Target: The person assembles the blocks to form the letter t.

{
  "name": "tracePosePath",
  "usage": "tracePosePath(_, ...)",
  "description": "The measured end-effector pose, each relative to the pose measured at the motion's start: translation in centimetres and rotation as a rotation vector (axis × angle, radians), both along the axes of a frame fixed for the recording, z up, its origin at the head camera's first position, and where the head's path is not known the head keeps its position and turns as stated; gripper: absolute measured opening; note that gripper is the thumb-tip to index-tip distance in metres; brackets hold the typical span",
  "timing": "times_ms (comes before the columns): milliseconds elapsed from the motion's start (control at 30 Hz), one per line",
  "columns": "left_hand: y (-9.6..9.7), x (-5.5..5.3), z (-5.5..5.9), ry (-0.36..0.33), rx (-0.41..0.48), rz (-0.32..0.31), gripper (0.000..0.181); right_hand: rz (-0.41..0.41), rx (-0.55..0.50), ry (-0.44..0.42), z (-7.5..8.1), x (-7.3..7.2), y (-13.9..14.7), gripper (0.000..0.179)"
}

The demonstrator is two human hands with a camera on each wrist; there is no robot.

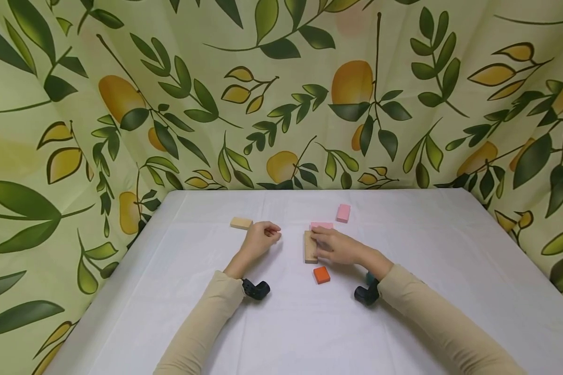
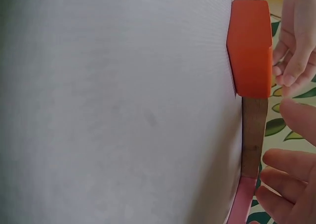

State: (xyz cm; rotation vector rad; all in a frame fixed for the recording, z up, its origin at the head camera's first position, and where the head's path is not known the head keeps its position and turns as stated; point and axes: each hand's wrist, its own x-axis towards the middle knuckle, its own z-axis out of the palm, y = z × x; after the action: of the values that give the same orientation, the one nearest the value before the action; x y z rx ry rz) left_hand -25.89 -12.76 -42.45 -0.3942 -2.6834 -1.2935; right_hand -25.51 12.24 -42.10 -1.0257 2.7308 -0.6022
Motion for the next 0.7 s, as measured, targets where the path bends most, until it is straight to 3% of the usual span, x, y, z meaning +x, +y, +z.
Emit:
tracePosePath(467, -1.6, -0.3, 0.0, -0.049, 0.025, 0.047, 0.013, -0.022, 0.045, -0.035, 0.4, 0.0, 0.0, 0.069)
tracePosePath(700, -2.5, -0.6, -0.3, -0.037, 0.030, 0.064, 0.015, -0.029, 0.064, -0.046, 0.5, 0.0, 0.0, 0.074)
